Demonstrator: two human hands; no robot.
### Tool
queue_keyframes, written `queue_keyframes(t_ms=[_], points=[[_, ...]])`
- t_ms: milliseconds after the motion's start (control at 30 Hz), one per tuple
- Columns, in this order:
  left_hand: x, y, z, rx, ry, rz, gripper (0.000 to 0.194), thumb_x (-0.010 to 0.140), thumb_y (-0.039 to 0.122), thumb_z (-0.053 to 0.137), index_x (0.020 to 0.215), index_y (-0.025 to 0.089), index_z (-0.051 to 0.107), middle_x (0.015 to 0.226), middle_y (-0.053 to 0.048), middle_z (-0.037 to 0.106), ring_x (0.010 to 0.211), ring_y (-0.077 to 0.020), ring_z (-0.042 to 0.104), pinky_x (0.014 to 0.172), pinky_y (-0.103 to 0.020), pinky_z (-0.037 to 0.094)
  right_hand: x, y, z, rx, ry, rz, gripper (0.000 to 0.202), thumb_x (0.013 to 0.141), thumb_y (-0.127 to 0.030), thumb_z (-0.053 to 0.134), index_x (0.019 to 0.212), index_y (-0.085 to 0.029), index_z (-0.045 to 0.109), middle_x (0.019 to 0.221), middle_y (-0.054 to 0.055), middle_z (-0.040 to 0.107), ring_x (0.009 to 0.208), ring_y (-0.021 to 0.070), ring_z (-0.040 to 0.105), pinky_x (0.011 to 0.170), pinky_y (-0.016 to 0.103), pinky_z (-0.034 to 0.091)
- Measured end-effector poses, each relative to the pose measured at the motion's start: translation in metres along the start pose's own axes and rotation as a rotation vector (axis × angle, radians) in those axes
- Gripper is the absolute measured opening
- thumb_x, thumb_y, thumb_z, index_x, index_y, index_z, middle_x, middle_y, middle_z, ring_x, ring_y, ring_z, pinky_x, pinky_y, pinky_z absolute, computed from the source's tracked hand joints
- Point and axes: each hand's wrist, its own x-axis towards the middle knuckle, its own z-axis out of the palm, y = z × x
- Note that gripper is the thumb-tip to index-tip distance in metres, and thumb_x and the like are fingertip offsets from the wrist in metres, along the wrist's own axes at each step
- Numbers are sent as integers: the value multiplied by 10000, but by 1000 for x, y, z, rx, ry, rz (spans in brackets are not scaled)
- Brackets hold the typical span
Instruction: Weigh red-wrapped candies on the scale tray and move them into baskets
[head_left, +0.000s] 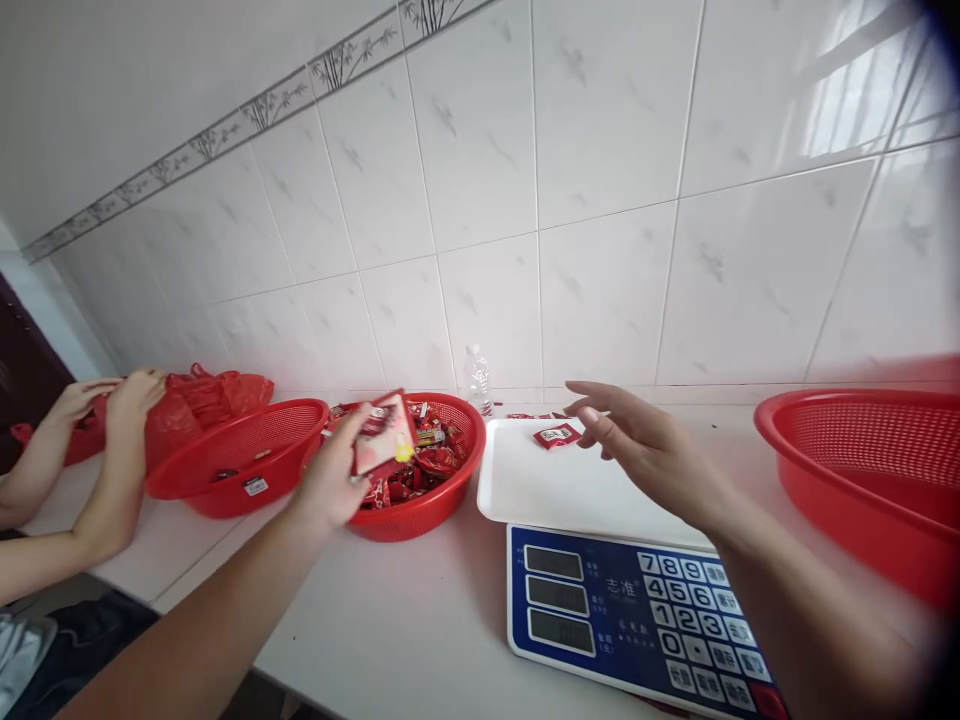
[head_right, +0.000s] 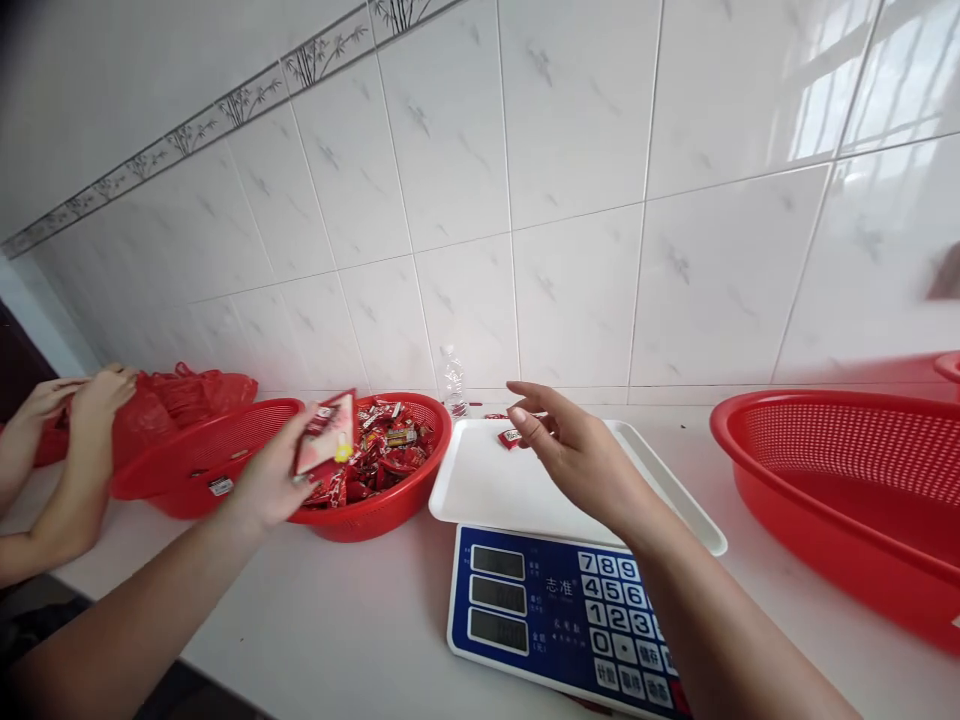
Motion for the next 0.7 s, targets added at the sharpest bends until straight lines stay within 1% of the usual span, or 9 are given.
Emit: queue_keyframes(t_ms=[100, 200, 267, 333, 400, 500, 600, 633, 700], points=[[16, 34, -29, -65, 128, 120, 152, 905, 228, 521, 902, 140, 645, 785, -34, 685, 595, -136, 652, 536, -242, 551, -1, 0, 1, -17, 38, 8, 568, 875, -626, 430, 1277, -239, 533, 1046, 96, 685, 784, 213, 648, 644, 361, 526], [37, 60, -63, -89, 310, 250, 120, 917, 207, 513, 876, 159, 616, 778, 7, 659, 631, -119, 632, 585, -241, 559, -2, 0, 3, -42, 27, 22, 576, 872, -646, 417, 1266, -245, 538, 1025, 92, 694, 782, 215, 653, 646, 357, 525], [53, 71, -86, -72, 402, 284, 87, 914, 214, 532, 880, 162, 593, 806, 23, 644, 662, -107, 613, 641, -257, 563, -2, 0, 5, -60, 13, 22, 585, 874, -648, 407, 1266, -233, 537, 1008, 98, 697, 791, 223, 653, 653, 362, 527], [69, 80, -105, -33, 461, 288, 85, 920, 226, 531, 887, 156, 567, 827, 29, 623, 683, -100, 592, 688, -285, 563, -2, 1, 7, -83, 5, 20, 590, 875, -649, 397, 1261, -226, 539, 991, 100, 699, 790, 229, 652, 652, 366, 528], [82, 86, -120, 2, 493, 278, 105, 936, 235, 507, 883, 150, 539, 835, 29, 601, 701, -101, 580, 709, -314, 564, -2, 1, 10, -105, -2, 22, 590, 872, -654, 388, 1251, -230, 544, 985, 99, 699, 768, 228, 650, 635, 363, 527], [98, 90, -132, 25, 508, 267, 130, 957, 231, 460, 866, 146, 497, 824, 28, 575, 719, -105, 570, 706, -321, 563, -2, 0, 12, -136, -7, 19, 596, 855, -674, 383, 1225, -240, 559, 973, 96, 701, 719, 223, 645, 591, 350, 518], [113, 89, -135, 48, 508, 268, 134, 972, 218, 419, 863, 146, 453, 791, 34, 542, 702, -100, 551, 683, -295, 552, -2, -1, 13, -146, -7, 18, 609, 843, -689, 383, 1213, -241, 566, 939, 93, 707, 703, 224, 645, 580, 348, 518], [117, 89, -135, 56, 491, 267, 141, 981, 213, 393, 867, 144, 438, 778, 37, 530, 685, -95, 543, 670, -282, 545, -2, -1, 13, -146, -9, 23, 609, 844, -688, 382, 1213, -240, 566, 927, 92, 710, 707, 225, 646, 585, 348, 519], [123, 88, -134, 62, 396, 273, 184, 1008, 201, 298, 882, 137, 417, 755, 44, 510, 635, -77, 522, 640, -252, 525, -2, 0, 13, -146, -14, 33, 604, 852, -678, 379, 1224, -239, 560, 925, 90, 715, 724, 226, 647, 602, 350, 522]])
